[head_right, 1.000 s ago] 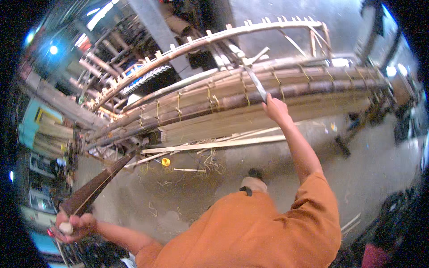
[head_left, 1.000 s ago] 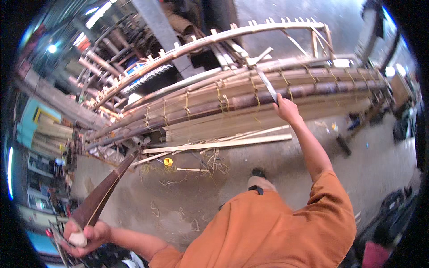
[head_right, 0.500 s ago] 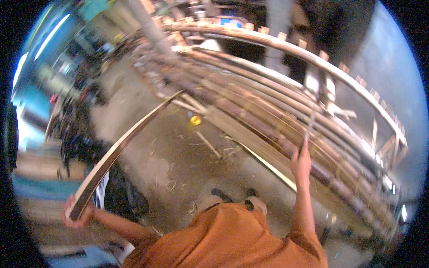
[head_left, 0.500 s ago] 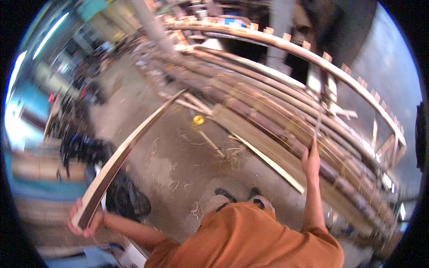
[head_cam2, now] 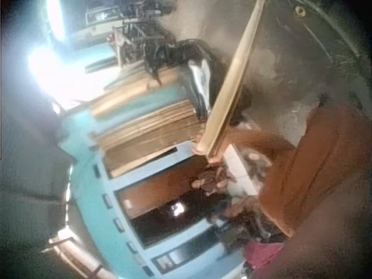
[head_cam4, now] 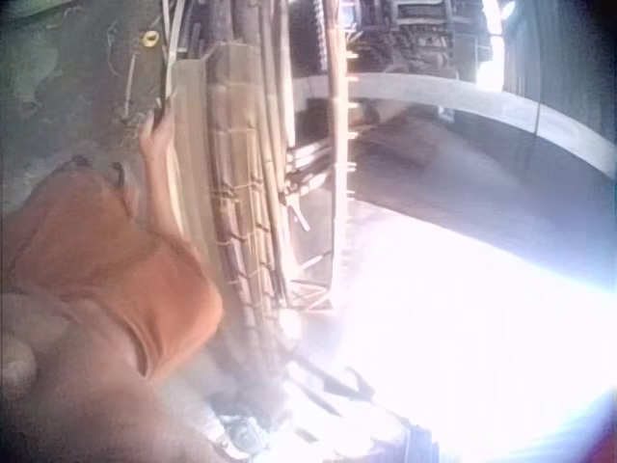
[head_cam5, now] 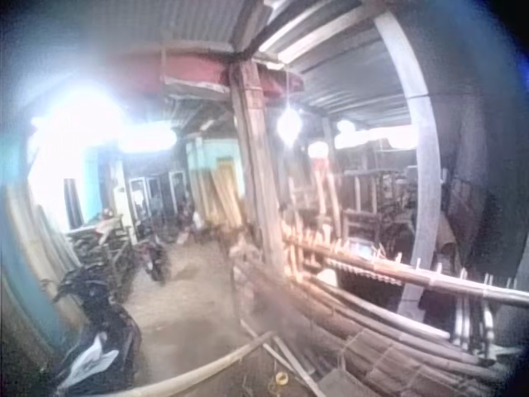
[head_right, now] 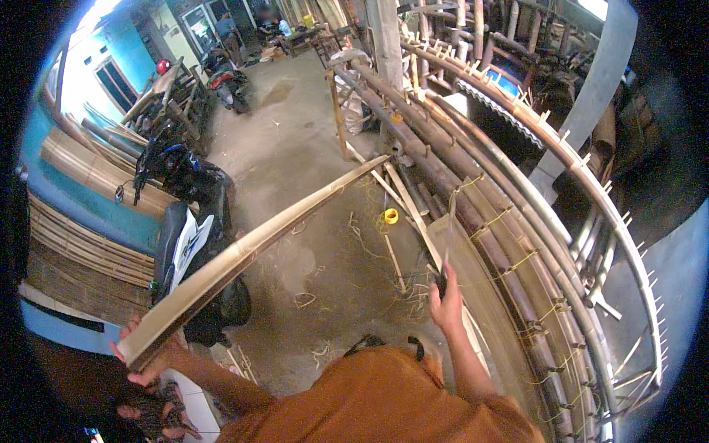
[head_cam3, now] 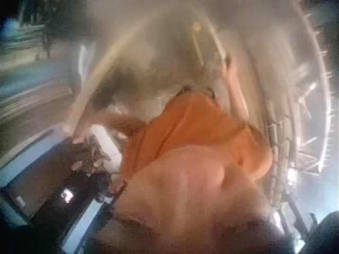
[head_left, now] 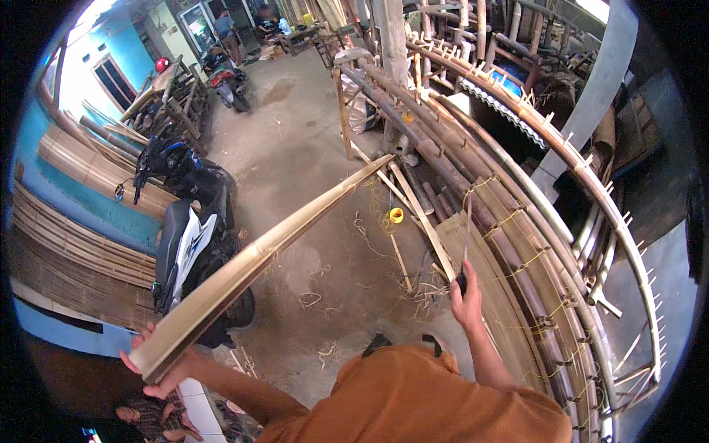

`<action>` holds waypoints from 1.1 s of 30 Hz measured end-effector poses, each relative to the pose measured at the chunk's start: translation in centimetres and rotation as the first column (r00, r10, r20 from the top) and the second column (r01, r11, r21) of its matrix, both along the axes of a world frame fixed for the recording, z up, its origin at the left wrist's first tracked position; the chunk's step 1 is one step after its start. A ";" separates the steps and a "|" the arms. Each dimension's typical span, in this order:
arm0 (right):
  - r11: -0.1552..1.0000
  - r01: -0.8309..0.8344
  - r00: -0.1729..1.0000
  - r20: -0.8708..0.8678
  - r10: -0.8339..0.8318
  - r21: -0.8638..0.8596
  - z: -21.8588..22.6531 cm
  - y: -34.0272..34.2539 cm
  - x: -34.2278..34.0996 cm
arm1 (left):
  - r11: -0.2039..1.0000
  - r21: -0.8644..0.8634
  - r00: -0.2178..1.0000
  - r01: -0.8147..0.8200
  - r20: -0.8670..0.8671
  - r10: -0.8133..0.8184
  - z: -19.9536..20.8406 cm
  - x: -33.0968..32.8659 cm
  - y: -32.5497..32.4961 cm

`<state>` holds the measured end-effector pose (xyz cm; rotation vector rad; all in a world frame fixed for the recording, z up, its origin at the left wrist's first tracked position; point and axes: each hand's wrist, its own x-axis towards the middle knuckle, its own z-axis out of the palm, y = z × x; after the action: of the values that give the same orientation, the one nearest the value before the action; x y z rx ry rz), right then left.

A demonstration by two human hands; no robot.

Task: The person uses a machete to split a long bamboo pole into thin strips. They repeatedly strike the bamboo against a wooden block to separate the sections, then gather the resulting strips and place them on a rack.

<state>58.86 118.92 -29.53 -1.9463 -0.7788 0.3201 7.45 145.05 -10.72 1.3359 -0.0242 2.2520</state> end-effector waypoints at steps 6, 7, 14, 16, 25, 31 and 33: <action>0.985 -0.160 0.951 0.276 0.137 0.063 1.4 18.2 7.7 | 0.788 -0.396 0.845 -0.471 0.053 0.532 -1.7 -1.1 -0.5; 0.992 -0.128 0.945 0.305 0.117 0.016 1.4 22.1 9.4 | 0.894 -0.294 0.933 -0.339 0.019 0.360 -4.2 -6.6 -0.5; 0.870 0.227 0.923 0.381 -0.049 -0.438 -6.1 41.7 31.0 | 0.958 -0.212 0.980 -0.191 -0.096 0.174 -5.6 -6.6 -2.2; 0.827 0.248 0.917 0.397 -0.033 -0.504 -7.4 44.1 32.0 | 0.853 -0.307 0.905 -0.422 -0.085 0.417 -4.6 -5.0 -2.9; 0.756 0.273 0.731 0.639 0.239 -0.595 -0.5 45.2 25.0 | 0.949 -0.268 0.982 -0.164 -0.135 0.131 1.2 0.5 -4.0; 0.388 -0.886 0.274 0.388 0.880 -0.253 -7.3 47.9 9.0 | 0.820 -0.355 0.894 -0.449 -0.176 0.413 4.1 2.7 -3.7; 0.212 -0.950 0.121 0.359 0.926 -0.228 -10.9 47.8 5.6 | 0.818 -0.377 0.899 -0.435 -0.134 0.417 4.6 4.4 -3.3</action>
<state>64.42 166.75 -40.41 -1.1314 -2.3331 0.6109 11.90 141.71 -6.14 1.2505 0.7884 2.3998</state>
